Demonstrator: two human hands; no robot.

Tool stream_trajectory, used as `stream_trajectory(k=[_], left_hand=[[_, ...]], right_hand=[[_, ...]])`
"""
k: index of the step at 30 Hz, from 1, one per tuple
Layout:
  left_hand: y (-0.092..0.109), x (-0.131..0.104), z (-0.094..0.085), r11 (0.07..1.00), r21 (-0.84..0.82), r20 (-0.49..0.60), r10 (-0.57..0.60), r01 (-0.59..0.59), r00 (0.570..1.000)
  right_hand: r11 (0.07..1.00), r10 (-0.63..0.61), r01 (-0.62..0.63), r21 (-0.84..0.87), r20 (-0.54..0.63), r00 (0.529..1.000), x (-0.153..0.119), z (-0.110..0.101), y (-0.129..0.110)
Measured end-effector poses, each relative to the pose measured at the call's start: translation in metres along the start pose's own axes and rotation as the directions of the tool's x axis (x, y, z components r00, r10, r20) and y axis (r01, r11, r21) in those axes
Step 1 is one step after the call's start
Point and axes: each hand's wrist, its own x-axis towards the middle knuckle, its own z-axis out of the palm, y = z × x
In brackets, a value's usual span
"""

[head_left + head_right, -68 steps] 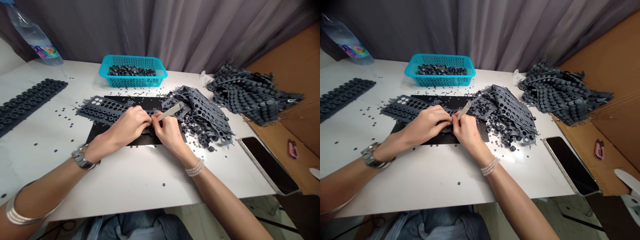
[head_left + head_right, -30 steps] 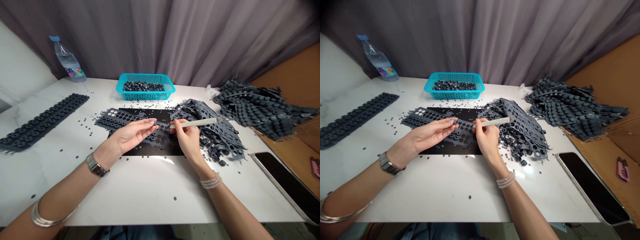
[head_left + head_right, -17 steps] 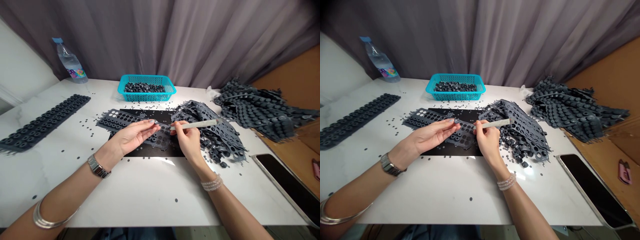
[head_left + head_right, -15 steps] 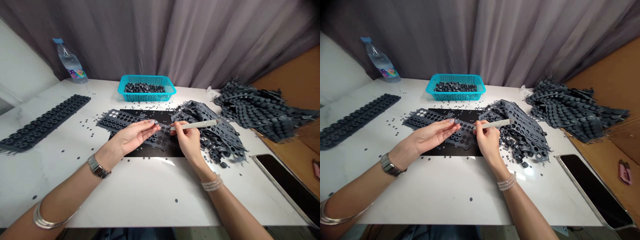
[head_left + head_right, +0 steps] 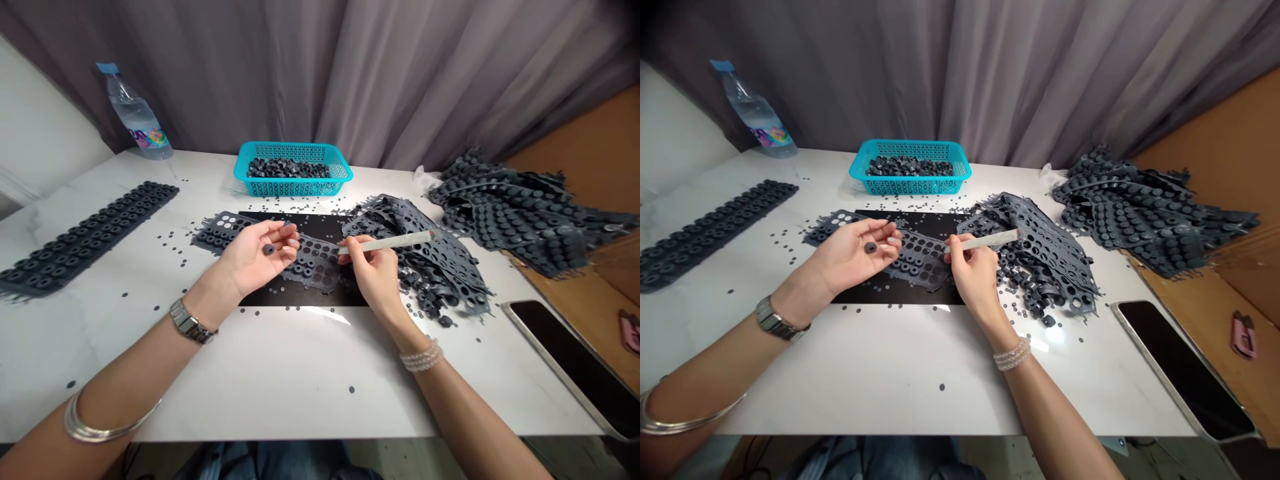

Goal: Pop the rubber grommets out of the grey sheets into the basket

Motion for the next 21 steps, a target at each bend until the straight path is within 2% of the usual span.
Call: stream_trajectory(k=[2, 3, 4, 5, 7, 9, 10, 12, 16, 21], left_hand=[[-0.002, 0.001, -0.002, 0.979, 0.192, 0.026, 0.058, -0.062, 0.998], [-0.005, 0.001, -0.003, 0.932, 0.344, 0.041, 0.107, -0.115, 0.993], [-0.007, 0.001, -0.004, 0.841, 0.51, 0.062, 0.174, -0.182, 0.983], [-0.01, 0.002, -0.005, 0.703, 0.666, 0.099, 0.248, -0.249, 0.964], [-0.015, 0.004, -0.008, 0.339, 0.872, 0.225, 0.361, -0.352, 0.905], [-0.018, 0.005, -0.009, -0.002, 0.917, 0.369, 0.387, -0.4, 0.845], [-0.02, 0.006, -0.01, -0.133, 0.904, 0.426, 0.376, -0.407, 0.823], [-0.021, 0.008, -0.01, -0.307, 0.865, 0.489, 0.346, -0.396, 0.8], [-0.022, 0.009, -0.008, -0.447, 0.81, 0.52, 0.25, -0.379, 0.817], [-0.021, 0.01, -0.005, -0.512, 0.775, 0.519, 0.177, -0.372, 0.836]], right_hand=[[1.0, -0.006, 0.005, 0.015, 0.043, 0.999, 0.0, 0.001, 0.002], [1.0, -0.01, 0.009, 0.018, 0.069, 0.998, 0.0, 0.002, 0.003], [1.0, -0.013, 0.012, 0.018, 0.096, 0.995, 0.0, 0.003, 0.003], [1.0, -0.016, 0.014, 0.014, 0.123, 0.992, 0.0, 0.004, 0.004], [1.0, -0.018, 0.018, 0.0, 0.165, 0.986, 0.0, 0.006, 0.004], [1.0, -0.02, 0.023, -0.013, 0.197, 0.98, 0.0, 0.008, 0.003], [0.999, -0.023, 0.028, -0.02, 0.21, 0.978, -0.001, 0.008, 0.001], [0.999, -0.032, 0.041, -0.035, 0.226, 0.974, -0.002, 0.009, -0.001], [0.993, -0.051, 0.075, -0.092, 0.242, 0.969, -0.003, 0.01, -0.003], [0.984, -0.079, 0.115, -0.136, 0.247, 0.966, -0.002, 0.012, -0.002]])
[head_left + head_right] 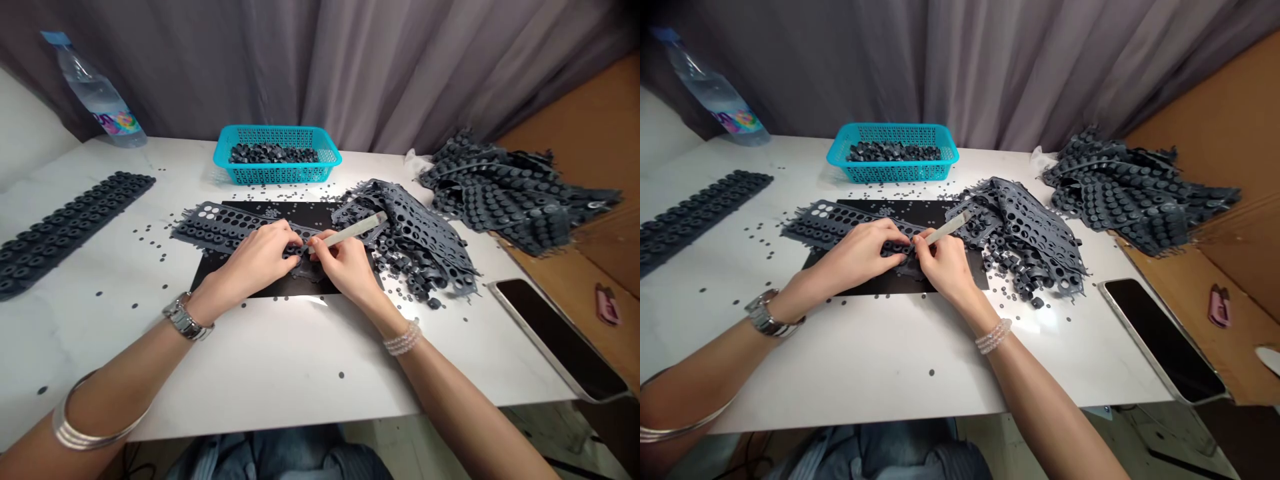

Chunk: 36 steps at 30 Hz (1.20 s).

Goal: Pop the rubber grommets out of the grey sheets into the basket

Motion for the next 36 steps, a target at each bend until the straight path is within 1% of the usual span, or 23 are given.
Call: stream_trajectory(k=[8, 12, 15, 18, 19, 20, 21, 22, 23, 24, 25, 26, 28, 30, 31, 33, 36], left_hand=[[0.004, 0.0, -0.001, 0.999, 0.048, 0.005, -0.004, 0.004, 1.0], [0.005, 0.002, 0.002, 0.999, 0.039, 0.001, -0.008, 0.008, 1.0], [0.004, 0.002, 0.003, 1.0, -0.025, -0.021, 0.001, -0.001, 1.0], [0.006, -0.005, -0.004, 0.987, -0.156, -0.087, 0.023, -0.036, 0.996], [0.006, -0.007, -0.007, 0.975, -0.222, -0.116, 0.005, -0.031, 0.993], [0.007, -0.01, -0.011, 0.952, -0.306, -0.147, -0.038, -0.009, 0.988], [0.006, -0.012, -0.016, 0.911, -0.412, -0.17, -0.106, 0.027, 0.98], [0.005, -0.013, -0.019, 0.844, -0.532, -0.179, -0.192, 0.07, 0.965], [0.003, -0.014, -0.022, 0.749, -0.653, -0.161, -0.281, 0.111, 0.946], [0.0, -0.013, -0.024, 0.63, -0.763, -0.114, -0.353, 0.146, 0.929], [-0.003, -0.012, -0.025, 0.498, -0.849, -0.041, -0.397, 0.177, 0.917], [-0.006, -0.011, -0.025, 0.364, -0.908, 0.043, -0.413, 0.208, 0.91], [-0.012, -0.008, -0.023, 0.123, -0.955, 0.207, -0.382, 0.271, 0.901], [-0.015, -0.006, -0.021, -0.059, -0.947, 0.318, -0.328, 0.317, 0.889], [-0.016, -0.006, -0.02, -0.126, -0.935, 0.354, -0.31, 0.331, 0.882], [-0.016, -0.006, -0.019, -0.218, -0.911, 0.403, -0.288, 0.35, 0.869], [-0.014, -0.007, -0.019, -0.29, -0.886, 0.436, -0.257, 0.361, 0.862]], right_hand=[[0.999, 0.009, -0.008, -0.05, 0.005, 1.0, -0.001, -0.001, -0.004], [0.993, -0.064, 0.064, -0.101, 0.003, 0.998, -0.003, 0.002, -0.007], [0.985, -0.118, 0.117, -0.128, 0.002, 0.993, -0.004, 0.004, -0.008], [0.982, -0.124, 0.124, -0.14, 0.008, 0.992, -0.004, 0.006, -0.007], [0.982, -0.123, 0.123, -0.143, 0.006, 0.992, -0.004, 0.006, -0.007], [0.983, -0.118, 0.118, -0.143, 0.003, 0.993, -0.003, 0.006, -0.007], [0.984, -0.109, 0.108, -0.14, -0.003, 0.994, -0.003, 0.005, -0.006], [0.987, -0.095, 0.093, -0.133, -0.01, 0.995, -0.004, 0.005, -0.006], [0.99, -0.076, 0.073, -0.12, -0.017, 0.997, -0.004, 0.005, -0.006], [0.994, -0.052, 0.049, -0.101, -0.024, 0.998, -0.004, 0.004, -0.005], [0.997, -0.028, 0.025, -0.073, -0.033, 0.999, -0.004, 0.004, -0.005], [0.999, -0.004, 0.003, -0.037, -0.047, 0.999, -0.004, 0.003, -0.004], [0.999, 0.034, -0.03, 0.041, -0.094, 0.995, -0.004, 0.001, -0.004], [0.994, 0.058, -0.042, 0.105, -0.155, 0.986, -0.004, -0.001, -0.003], [0.991, 0.067, -0.045, 0.125, -0.181, 0.981, -0.003, -0.002, -0.002], [0.989, 0.077, -0.046, 0.144, -0.214, 0.974, -0.003, -0.005, -0.002], [0.989, 0.077, -0.046, 0.143, -0.224, 0.971, -0.003, -0.006, -0.003]])
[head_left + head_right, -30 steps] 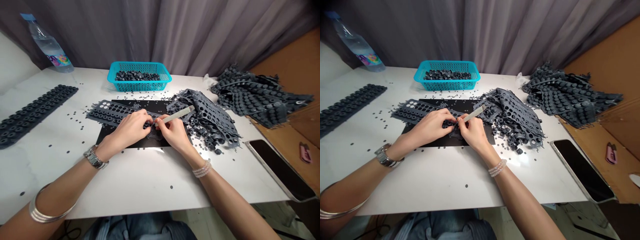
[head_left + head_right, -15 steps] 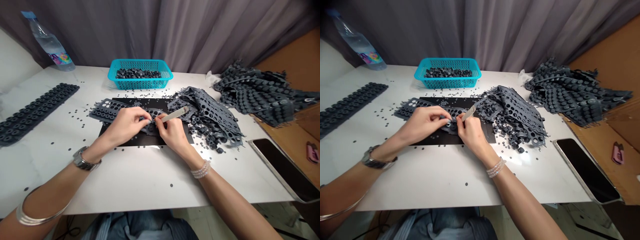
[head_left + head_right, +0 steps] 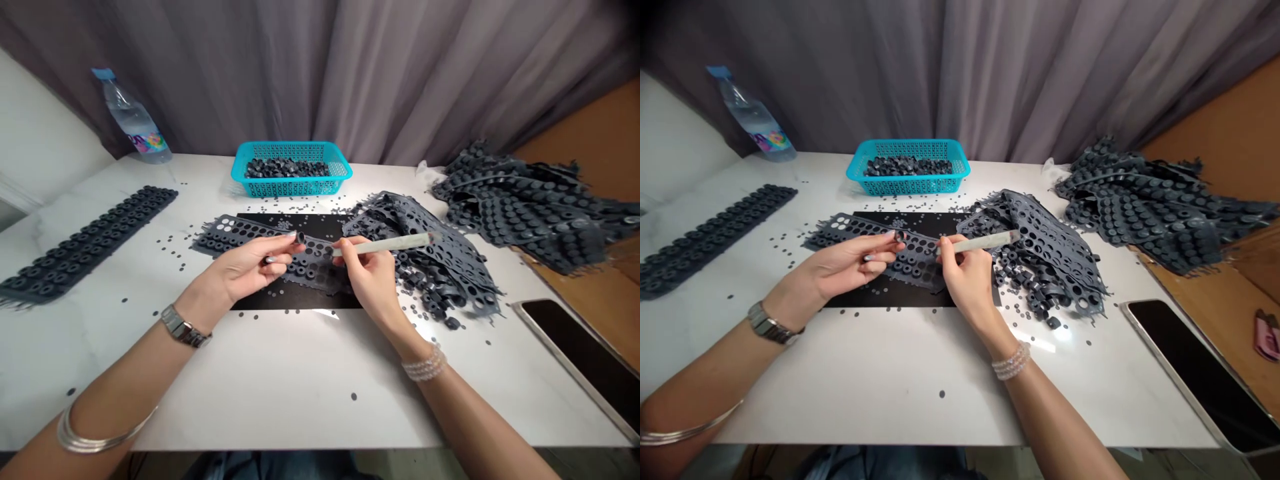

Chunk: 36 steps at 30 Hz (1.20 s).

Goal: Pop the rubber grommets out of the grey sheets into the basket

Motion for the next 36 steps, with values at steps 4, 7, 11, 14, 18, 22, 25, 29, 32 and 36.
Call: stream_trajectory(k=[4, 7, 11, 14, 18, 22, 25, 29, 32, 36], left_hand=[[-0.001, -0.001, 0.001, 0.999, -0.052, -0.008, 0.012, -0.013, 1.0], [-0.001, -0.002, 0.003, 0.995, -0.102, -0.007, 0.015, -0.015, 1.0], [-0.002, -0.005, 0.008, 0.989, -0.149, -0.031, 0.011, -0.015, 0.999], [-0.001, -0.006, 0.012, 0.986, -0.164, -0.097, 0.024, -0.04, 0.995], [0.002, -0.006, 0.009, 0.975, -0.218, -0.116, 0.008, -0.034, 0.993], [0.002, -0.004, 0.005, 0.993, -0.117, -0.049, 0.021, -0.026, 0.999], [-0.003, -0.006, 0.008, 0.907, 0.4, -0.048, 0.166, -0.133, 0.985], [-0.015, -0.01, 0.017, 0.194, 0.955, 0.134, 0.391, -0.224, 0.911], [-0.023, -0.011, 0.021, -0.099, 0.971, 0.24, 0.379, -0.219, 0.894], [-0.03, -0.008, 0.02, -0.19, 0.959, 0.271, 0.39, -0.211, 0.88]], right_hand=[[1.0, -0.001, 0.001, -0.022, 0.006, 1.0, -0.001, 0.001, -0.001], [1.0, 0.004, -0.004, -0.031, 0.012, 1.0, -0.002, 0.001, -0.001], [1.0, 0.007, -0.007, -0.022, 0.023, 1.0, -0.001, 0.001, 0.0], [1.0, 0.013, -0.013, -0.007, 0.034, 0.999, -0.002, 0.001, 0.0], [1.0, 0.023, -0.022, -0.005, 0.102, 0.995, -0.003, 0.001, -0.001], [0.999, 0.024, -0.015, -0.044, 0.21, 0.977, -0.005, 0.001, -0.001], [0.997, 0.01, 0.01, -0.074, 0.264, 0.964, -0.006, 0.001, -0.001], [0.994, -0.026, 0.054, -0.093, 0.273, 0.962, -0.006, 0.001, -0.001], [0.992, -0.049, 0.078, -0.103, 0.262, 0.964, -0.006, 0.001, 0.0], [0.987, -0.067, 0.102, -0.122, 0.262, 0.963, -0.006, 0.002, -0.001]])
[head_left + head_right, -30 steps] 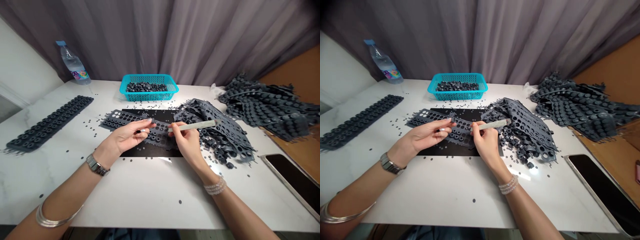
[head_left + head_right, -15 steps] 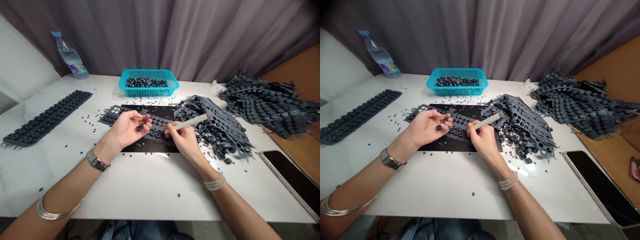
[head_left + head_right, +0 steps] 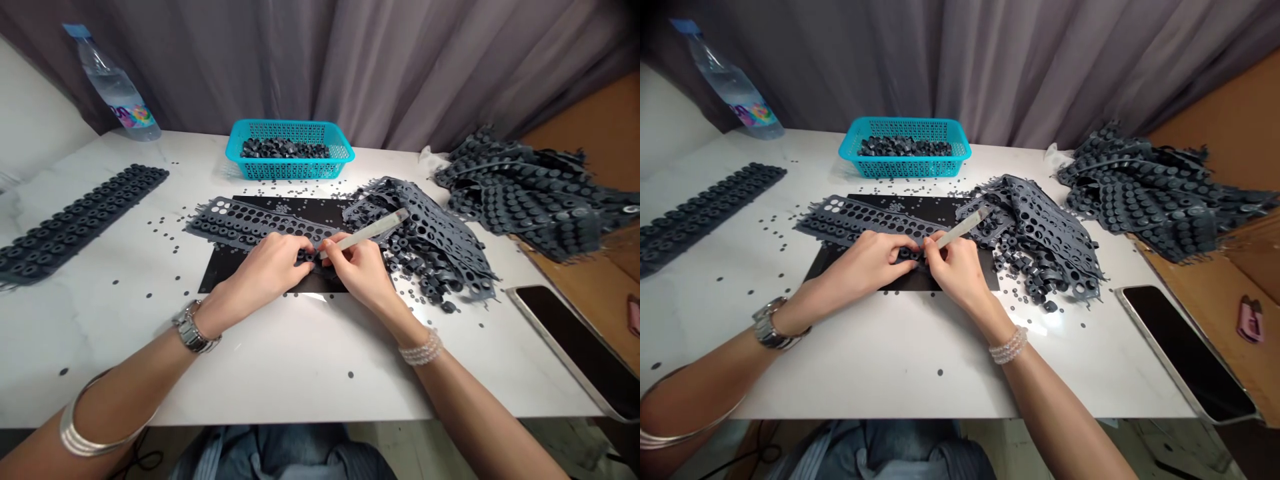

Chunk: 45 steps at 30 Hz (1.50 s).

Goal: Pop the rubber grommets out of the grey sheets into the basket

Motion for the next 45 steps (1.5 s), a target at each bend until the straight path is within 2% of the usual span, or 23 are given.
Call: stream_trajectory(k=[3, 7, 10, 12, 13, 14, 16, 18, 19, 21, 23, 26, 28, 32, 35, 37, 39, 41, 43, 45], left_hand=[[0.0, 0.001, 0.005, 1.0, 0.019, -0.019, -0.004, 0.004, 1.0], [0.002, 0.002, 0.003, 0.999, -0.017, -0.003, 0.035, -0.035, 0.999], [-0.001, 0.001, -0.009, 0.985, -0.169, 0.077, 0.046, -0.033, 0.996], [-0.005, 0.001, -0.021, 0.93, -0.365, 0.1, -0.016, 0.052, 0.995], [-0.007, 0.001, -0.026, 0.859, -0.501, 0.098, -0.067, 0.107, 0.993], [-0.01, 0.002, -0.031, 0.746, -0.648, 0.095, -0.123, 0.155, 0.988], [-0.015, 0.004, -0.036, 0.419, -0.881, 0.131, -0.228, 0.219, 0.965], [-0.019, 0.007, -0.038, 0.111, -0.954, 0.238, -0.284, 0.278, 0.929], [-0.02, 0.008, -0.037, 0.009, -0.951, 0.293, -0.295, 0.309, 0.909], [-0.021, 0.01, -0.034, -0.112, -0.927, 0.374, -0.316, 0.358, 0.872], [-0.02, 0.011, -0.03, -0.164, -0.915, 0.404, -0.335, 0.369, 0.851], [-0.018, 0.011, -0.025, -0.193, -0.906, 0.422, -0.329, 0.377, 0.845], [-0.018, 0.01, -0.024, -0.19, -0.905, 0.423, -0.314, 0.38, 0.85], [-0.021, 0.009, -0.021, -0.16, -0.903, 0.429, -0.294, 0.398, 0.854], [-0.017, 0.017, -0.017, -0.073, -0.922, 0.385, -0.3, 0.381, 0.873], [-0.005, 0.028, -0.013, 0.058, -0.938, 0.311, -0.302, 0.343, 0.901], [0.013, 0.044, -0.008, 0.217, -0.923, 0.261, -0.257, 0.319, 0.93], [0.032, 0.061, -0.004, 0.316, -0.895, 0.268, -0.182, 0.314, 0.946], [0.044, 0.077, -0.003, 0.291, -0.901, 0.291, -0.144, 0.322, 0.946], [0.043, 0.089, -0.004, 0.153, -0.927, 0.313, -0.181, 0.341, 0.932]], right_hand=[[0.999, -0.026, 0.026, -0.039, 0.002, 1.0, -0.001, 0.001, -0.002], [0.983, -0.137, 0.135, -0.127, -0.007, 0.99, -0.003, 0.004, -0.005], [0.961, -0.214, 0.208, -0.182, -0.014, 0.977, -0.003, 0.007, -0.005], [0.955, -0.233, 0.225, -0.195, -0.018, 0.972, -0.003, 0.007, -0.004], [0.958, -0.224, 0.217, -0.189, -0.017, 0.974, -0.003, 0.006, -0.003], [0.966, -0.202, 0.197, -0.17, -0.014, 0.979, -0.003, 0.005, -0.002], [0.988, -0.125, 0.122, -0.099, -0.026, 0.992, -0.002, 0.003, -0.001], [0.999, -0.042, 0.041, -0.012, -0.071, 0.997, -0.002, 0.0, 0.0], [1.0, -0.013, 0.014, 0.017, -0.105, 0.994, -0.001, -0.002, 0.001], [1.0, 0.022, -0.021, 0.009, -0.174, 0.984, 0.0, -0.005, 0.001], [0.996, 0.027, -0.044, -0.078, -0.211, 0.977, 0.001, -0.007, 0.002], [0.975, -0.019, -0.026, -0.222, -0.198, 0.98, 0.002, -0.008, 0.004], [0.967, -0.056, 0.01, -0.256, -0.174, 0.983, 0.003, -0.007, 0.006], [0.986, -0.071, 0.046, -0.158, -0.159, 0.985, 0.007, -0.005, 0.009], [0.999, -0.043, 0.035, -0.033, -0.273, 0.961, 0.012, -0.01, 0.008], [0.999, -0.008, 0.03, 0.044, -0.434, 0.901, 0.014, -0.02, 0.007], [0.994, 0.022, 0.048, 0.102, -0.594, 0.804, 0.015, -0.032, 0.006], [0.988, 0.046, 0.073, 0.137, -0.705, 0.708, 0.017, -0.044, 0.007], [0.981, 0.07, 0.094, 0.17, -0.76, 0.646, 0.017, -0.053, 0.009], [0.972, 0.095, 0.111, 0.207, -0.779, 0.619, 0.017, -0.058, 0.01]])
